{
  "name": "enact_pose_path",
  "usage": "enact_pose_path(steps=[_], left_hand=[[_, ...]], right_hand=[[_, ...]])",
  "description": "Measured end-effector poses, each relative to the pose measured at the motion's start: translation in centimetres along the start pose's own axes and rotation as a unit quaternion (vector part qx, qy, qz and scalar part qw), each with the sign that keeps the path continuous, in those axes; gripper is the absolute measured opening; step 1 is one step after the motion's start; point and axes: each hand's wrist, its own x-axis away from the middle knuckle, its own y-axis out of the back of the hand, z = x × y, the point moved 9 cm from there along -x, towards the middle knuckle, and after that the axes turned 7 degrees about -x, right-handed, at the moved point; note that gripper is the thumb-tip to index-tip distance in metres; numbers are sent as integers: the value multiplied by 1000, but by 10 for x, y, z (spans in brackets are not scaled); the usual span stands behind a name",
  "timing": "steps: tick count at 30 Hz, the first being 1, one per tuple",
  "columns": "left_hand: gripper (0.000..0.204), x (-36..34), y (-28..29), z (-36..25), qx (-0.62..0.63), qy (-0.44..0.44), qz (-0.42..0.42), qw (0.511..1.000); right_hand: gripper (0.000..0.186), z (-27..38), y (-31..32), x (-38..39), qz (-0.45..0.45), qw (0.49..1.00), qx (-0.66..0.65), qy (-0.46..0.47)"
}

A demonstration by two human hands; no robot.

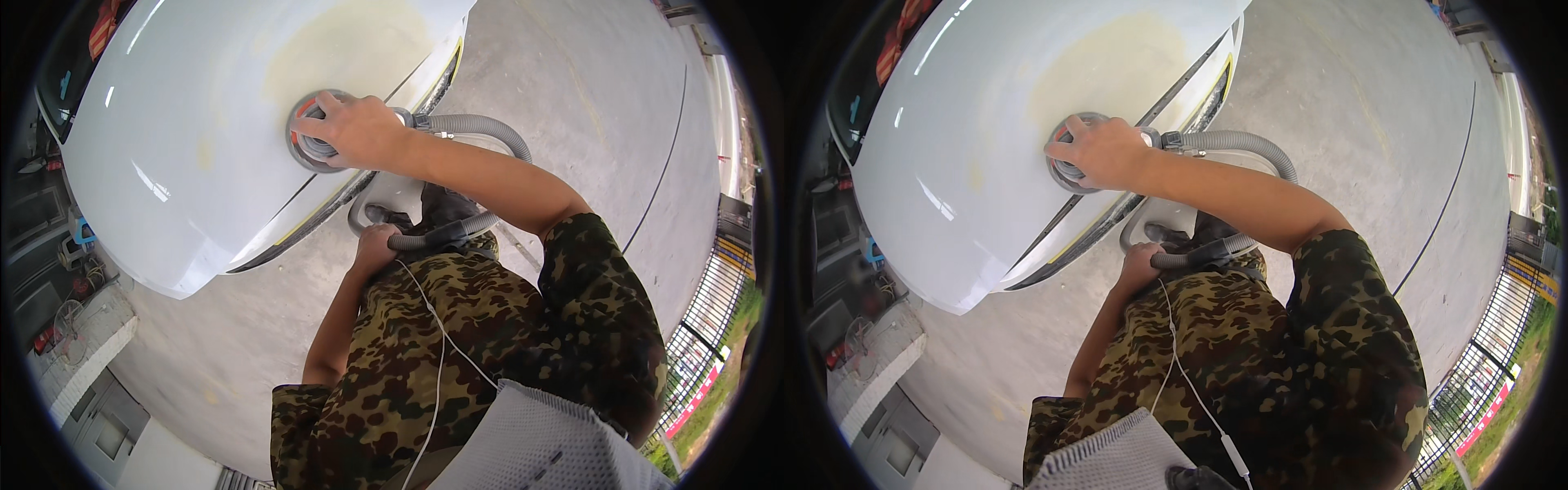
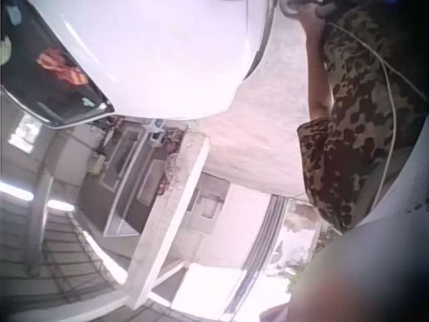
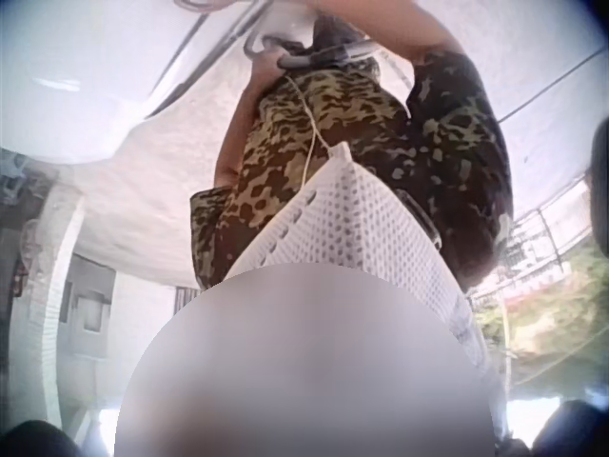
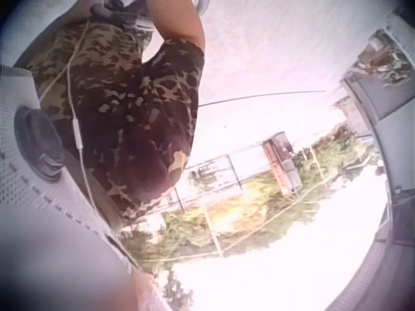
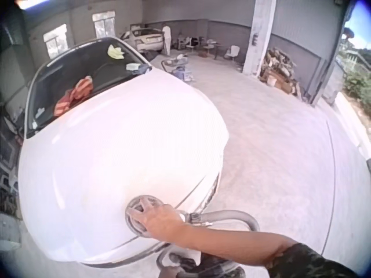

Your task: The person uses an orbital sander to smooth the surface of a white car hood. They move the sander in circular motions across the hood and occasionally wipe the surface with their hand to check the finish.

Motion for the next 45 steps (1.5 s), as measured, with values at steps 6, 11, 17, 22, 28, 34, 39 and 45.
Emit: enact_pose_path(steps=[6,11,17,22,28,34,39,45], left_hand=[[18,-3,-1,-4,6,20,-14,1000],[19,-24,-2,-9,20,15,-41,999],[20,-55,-1,-13,28,56,-57,996],[22,-76,-8,-21,29,92,-56,994],[22,-86,-8,-34,2,108,-74,991],[21,-75,-10,-44,3,156,-102,983],[21,-79,-14,-48,22,163,-104,981],[23,-88,-9,-60,1,144,-98,985]], right_hand=[[66,-89,31,20,-55,995,10,-84],[67,-209,64,31,-105,981,32,-163],[72,-302,101,19,-112,972,20,-205],[60,-258,80,-2,-52,991,-4,-123],[57,-118,32,-28,-2,993,-63,103],[53,-11,-15,-56,131,965,-99,205],[55,-3,-18,-66,129,962,-100,219],[58,-97,20,-33,80,987,-74,119]])
